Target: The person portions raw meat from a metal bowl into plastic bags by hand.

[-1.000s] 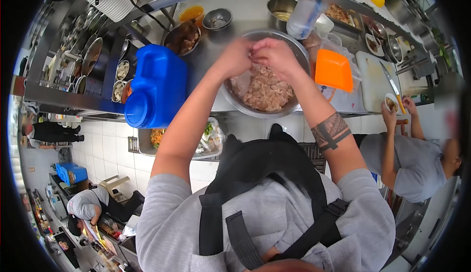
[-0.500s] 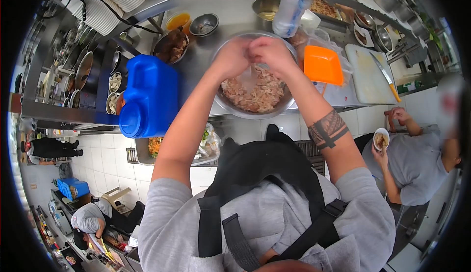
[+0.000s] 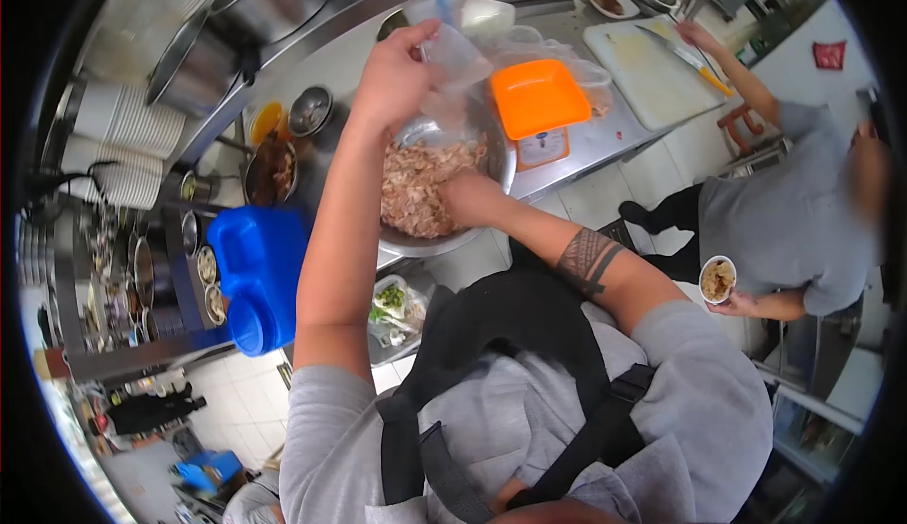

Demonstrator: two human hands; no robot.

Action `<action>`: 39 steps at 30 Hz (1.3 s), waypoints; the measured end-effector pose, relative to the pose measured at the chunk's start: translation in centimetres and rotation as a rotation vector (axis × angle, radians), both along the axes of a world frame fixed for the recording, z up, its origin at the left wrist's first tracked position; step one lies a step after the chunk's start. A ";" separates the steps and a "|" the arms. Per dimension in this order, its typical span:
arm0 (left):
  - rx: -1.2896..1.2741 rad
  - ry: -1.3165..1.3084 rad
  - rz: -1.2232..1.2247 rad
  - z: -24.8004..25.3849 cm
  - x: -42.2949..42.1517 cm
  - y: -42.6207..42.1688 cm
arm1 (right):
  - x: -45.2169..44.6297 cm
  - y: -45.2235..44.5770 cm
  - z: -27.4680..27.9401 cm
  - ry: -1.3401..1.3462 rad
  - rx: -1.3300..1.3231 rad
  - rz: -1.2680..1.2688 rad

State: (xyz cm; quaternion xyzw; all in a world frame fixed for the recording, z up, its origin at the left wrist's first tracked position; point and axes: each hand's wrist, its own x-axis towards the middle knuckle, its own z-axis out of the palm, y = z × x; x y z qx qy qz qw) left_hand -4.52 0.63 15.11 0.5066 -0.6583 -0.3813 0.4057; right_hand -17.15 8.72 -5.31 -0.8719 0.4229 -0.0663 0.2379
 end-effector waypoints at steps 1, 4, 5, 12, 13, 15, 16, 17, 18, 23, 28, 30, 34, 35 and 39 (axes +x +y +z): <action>0.063 0.093 -0.007 -0.1 -0.9 -0.9 | -0.2 0.1 0.5 0.002 -0.006 0.013; 0.148 0.298 -0.049 -0.5 -4.0 -2.2 | -0.4 0.2 1.3 0.083 0.009 0.081; 0.172 0.323 -0.045 -1.7 -4.8 -2.9 | -0.5 0.2 1.4 0.075 0.015 0.067; 0.183 0.193 -0.046 -7.9 -7.8 -4.7 | -1.1 0.0 0.8 0.095 0.058 0.121; 0.204 0.137 -0.054 -7.9 -7.7 -4.7 | -1.2 0.0 0.7 0.096 0.060 0.133; 0.196 0.147 -0.061 -8.0 -7.7 -4.4 | -1.2 0.0 0.9 0.098 0.114 0.116; 0.159 0.165 -0.056 -8.0 -7.8 -4.3 | -1.3 -0.1 1.0 0.111 0.139 0.113; 0.164 0.172 -0.059 -8.1 -7.7 -4.3 | -1.3 0.0 1.2 0.107 0.148 0.107; 0.175 0.168 -0.066 -7.9 -7.8 -4.1 | -1.3 0.1 1.0 0.102 0.158 0.100; 0.255 0.057 -0.073 -6.3 -7.6 -2.6 | -1.2 0.1 1.3 0.087 0.191 0.107; 0.204 -0.100 -0.097 -7.1 -6.8 -2.2 | -1.7 0.1 3.5 0.124 0.239 0.118; 0.175 -0.152 -0.089 -7.5 -6.4 -2.2 | -1.7 0.1 3.6 0.140 0.238 0.129; 0.203 -0.249 -0.068 -8.2 -5.8 -2.3 | -2.2 0.6 1.9 -0.009 0.069 0.115; 0.195 -0.269 -0.079 -8.4 -5.5 -2.3 | -2.6 0.7 0.7 -0.169 -0.116 0.121; 0.146 -0.300 -0.055 -9.7 -3.9 -2.5 | -6.2 1.0 6.5 -0.616 -0.223 -0.219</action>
